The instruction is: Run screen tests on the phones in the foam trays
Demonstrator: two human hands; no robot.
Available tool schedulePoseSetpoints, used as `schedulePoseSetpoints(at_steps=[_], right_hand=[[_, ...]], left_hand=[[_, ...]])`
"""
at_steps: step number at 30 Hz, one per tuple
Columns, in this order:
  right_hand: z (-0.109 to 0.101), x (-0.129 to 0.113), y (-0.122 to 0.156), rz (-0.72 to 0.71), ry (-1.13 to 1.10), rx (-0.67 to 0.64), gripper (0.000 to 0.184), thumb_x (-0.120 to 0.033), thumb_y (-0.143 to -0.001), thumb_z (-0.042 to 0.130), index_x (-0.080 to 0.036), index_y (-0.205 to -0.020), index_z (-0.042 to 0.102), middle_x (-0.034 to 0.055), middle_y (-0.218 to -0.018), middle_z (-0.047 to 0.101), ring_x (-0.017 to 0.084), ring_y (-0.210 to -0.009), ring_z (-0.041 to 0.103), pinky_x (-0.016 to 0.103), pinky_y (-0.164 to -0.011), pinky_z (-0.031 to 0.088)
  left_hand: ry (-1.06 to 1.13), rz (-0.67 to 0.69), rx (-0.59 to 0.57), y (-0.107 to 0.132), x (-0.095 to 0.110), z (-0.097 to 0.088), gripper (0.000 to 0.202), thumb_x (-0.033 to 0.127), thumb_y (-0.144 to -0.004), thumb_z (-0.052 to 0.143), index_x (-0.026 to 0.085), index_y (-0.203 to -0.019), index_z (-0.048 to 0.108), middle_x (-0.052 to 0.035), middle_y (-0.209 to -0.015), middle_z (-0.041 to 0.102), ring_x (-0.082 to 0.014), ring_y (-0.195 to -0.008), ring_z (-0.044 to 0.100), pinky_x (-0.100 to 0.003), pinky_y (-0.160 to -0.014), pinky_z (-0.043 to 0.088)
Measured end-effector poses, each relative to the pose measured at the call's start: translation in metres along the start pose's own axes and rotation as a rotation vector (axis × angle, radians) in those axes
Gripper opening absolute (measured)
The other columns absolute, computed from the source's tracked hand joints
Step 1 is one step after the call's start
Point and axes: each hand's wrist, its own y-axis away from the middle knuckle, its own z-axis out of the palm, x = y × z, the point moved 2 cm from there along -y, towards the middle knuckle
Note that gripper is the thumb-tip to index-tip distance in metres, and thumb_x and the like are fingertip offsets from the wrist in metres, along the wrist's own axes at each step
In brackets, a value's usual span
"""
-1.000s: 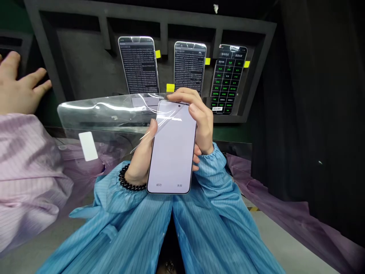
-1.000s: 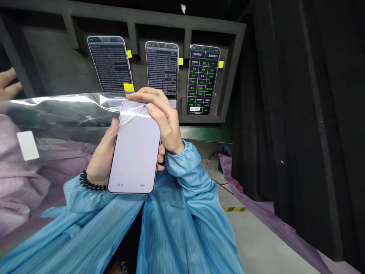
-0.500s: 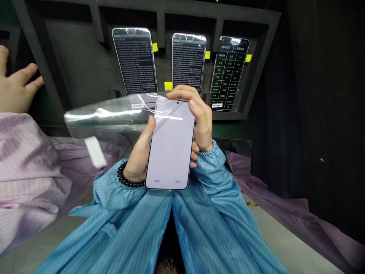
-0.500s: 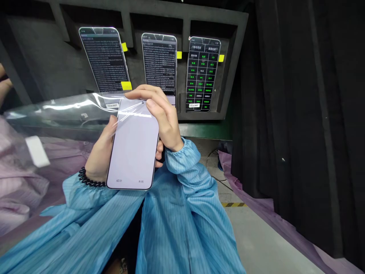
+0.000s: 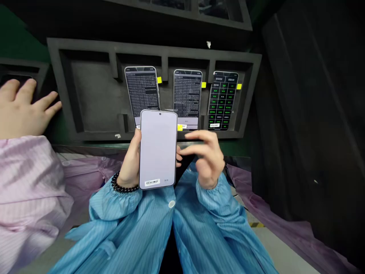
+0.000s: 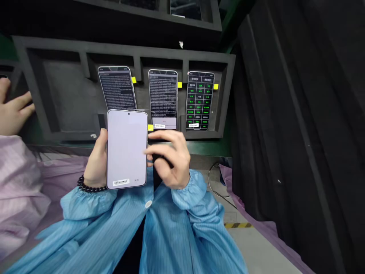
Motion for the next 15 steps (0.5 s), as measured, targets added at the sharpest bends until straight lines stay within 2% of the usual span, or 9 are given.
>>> schedulePoseSetpoints(at_steps=[4,6,8,11,15], right_hand=[[0.009,-0.01,0.022,-0.27,0.187,-0.135,0.034,-0.044,-0.098,0.043,-0.03,-0.1,0.074,0.0032,-0.128,0.067,0.023,-0.108,0.061,0.048,-0.11,0.045],[0.015,-0.013,0.033,-0.348,0.244,-0.174,0.031,-0.047,-0.093,0.049,-0.033,-0.1,0.076,0.0,-0.13,0.068,0.023,-0.111,0.06,0.048,-0.117,0.04],[0.02,-0.015,0.04,-0.4,0.27,-0.202,0.03,-0.049,-0.09,0.053,-0.034,-0.101,0.077,-0.0016,-0.131,0.068,0.023,-0.114,0.059,0.047,-0.123,0.035],[0.025,-0.015,0.045,-0.432,0.25,-0.221,0.036,-0.049,-0.091,0.049,-0.033,-0.11,0.076,0.0005,-0.134,0.066,0.022,-0.12,0.057,0.046,-0.129,0.027],[0.027,-0.013,0.045,-0.437,0.248,-0.25,0.037,-0.056,-0.087,0.054,-0.039,-0.114,0.073,0.0004,-0.133,0.066,0.022,-0.129,0.053,0.047,-0.129,0.026]], left_hand=[[0.044,-0.023,0.054,-0.002,0.007,0.0,0.075,0.069,-0.098,0.026,0.013,-0.116,0.073,-0.0111,-0.111,0.076,-0.0234,-0.099,0.073,-0.033,-0.09,0.06],[0.037,-0.031,0.084,-0.004,0.008,-0.002,0.079,0.075,-0.094,0.031,0.011,-0.112,0.074,-0.0138,-0.106,0.076,-0.0247,-0.094,0.074,-0.034,-0.088,0.061],[0.029,-0.03,0.103,-0.006,0.009,-0.004,0.083,0.077,-0.092,0.032,0.009,-0.111,0.074,-0.0155,-0.104,0.076,-0.026,-0.09,0.074,-0.036,-0.086,0.062],[0.033,-0.03,0.11,-0.006,0.009,-0.006,0.084,0.077,-0.092,0.029,0.008,-0.111,0.073,-0.0157,-0.105,0.075,-0.0263,-0.09,0.073,-0.036,-0.084,0.062],[0.042,-0.04,0.099,-0.006,0.008,-0.005,0.085,0.078,-0.091,0.029,0.009,-0.113,0.073,-0.0161,-0.105,0.075,-0.0267,-0.091,0.073,-0.036,-0.086,0.061]])
